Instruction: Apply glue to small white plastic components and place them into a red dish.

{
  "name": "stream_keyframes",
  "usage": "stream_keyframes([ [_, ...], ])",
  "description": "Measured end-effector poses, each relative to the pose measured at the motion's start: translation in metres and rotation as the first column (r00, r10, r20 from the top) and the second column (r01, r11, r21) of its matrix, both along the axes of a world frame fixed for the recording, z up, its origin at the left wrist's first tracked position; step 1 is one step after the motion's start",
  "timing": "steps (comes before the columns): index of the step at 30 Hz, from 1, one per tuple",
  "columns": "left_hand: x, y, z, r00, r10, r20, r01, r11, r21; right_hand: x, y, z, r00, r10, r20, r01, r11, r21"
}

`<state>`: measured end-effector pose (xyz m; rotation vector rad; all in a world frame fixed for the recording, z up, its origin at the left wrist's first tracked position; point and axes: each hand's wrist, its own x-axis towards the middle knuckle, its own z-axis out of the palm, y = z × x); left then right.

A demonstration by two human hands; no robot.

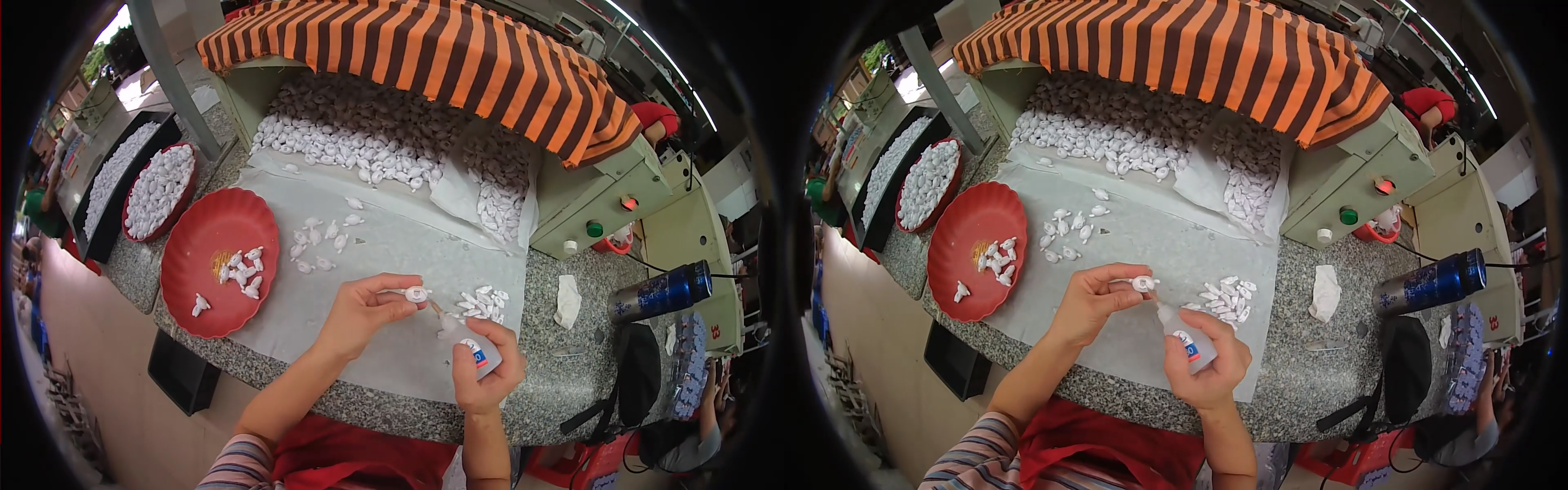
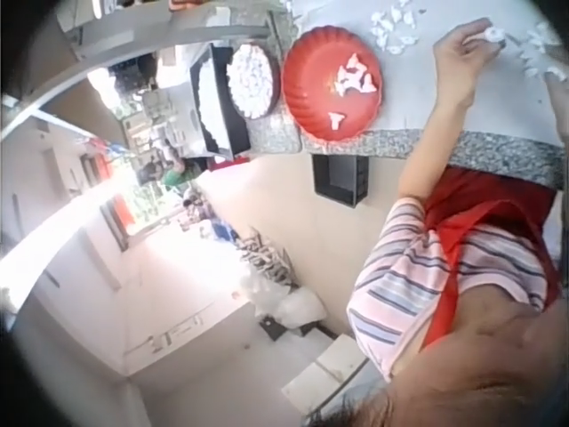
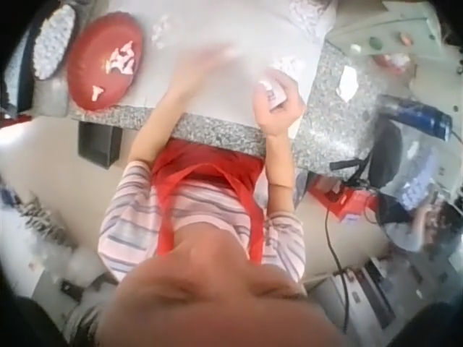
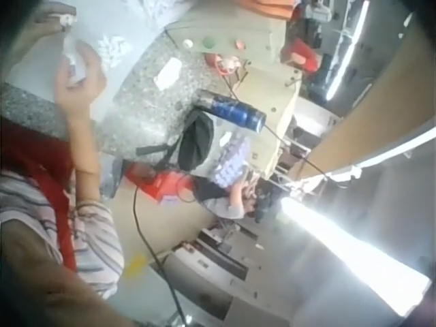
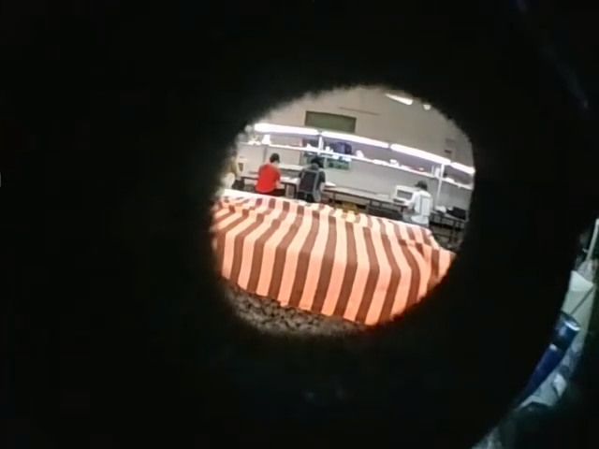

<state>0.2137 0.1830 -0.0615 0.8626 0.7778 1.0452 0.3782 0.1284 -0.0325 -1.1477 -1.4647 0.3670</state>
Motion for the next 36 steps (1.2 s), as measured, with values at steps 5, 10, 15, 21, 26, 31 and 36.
stream_keyframes([
  [5,0.0008,-0.0038,0.0059,0.993,0.083,-0.090,-0.070,0.988,0.137,-0.0057,-0.0013,0.0025,0.993,0.004,0.120,-0.011,0.998,0.059],
  [10,-0.0009,-0.0042,0.0041,0.991,0.084,-0.100,-0.066,0.983,0.171,-0.0071,0.0009,0.0026,0.984,-0.006,0.177,-0.012,0.995,0.099],
  [15,0.0006,-0.0053,0.0079,0.986,0.112,-0.124,-0.084,0.973,0.216,-0.0064,0.0028,0.0003,0.987,0.006,0.163,-0.024,0.994,0.109],
  [21,0.0015,-0.0055,0.0074,0.987,0.115,-0.115,-0.088,0.972,0.218,-0.0063,0.0024,0.0011,0.987,0.013,0.161,-0.029,0.994,0.101],
  [26,0.0005,-0.0055,0.0051,0.987,0.121,-0.110,-0.093,0.968,0.232,-0.0074,0.0029,0.0032,0.986,0.017,0.166,-0.036,0.993,0.109],
  [31,0.0008,-0.0064,0.0065,0.985,0.132,-0.115,-0.101,0.963,0.249,-0.0079,0.0024,0.0023,0.986,0.010,0.164,-0.028,0.994,0.103],
  [36,0.0006,-0.0061,0.0057,0.983,0.134,-0.128,-0.099,0.963,0.249,-0.0073,0.0036,0.0031,0.983,0.022,0.182,-0.047,0.990,0.135],
])
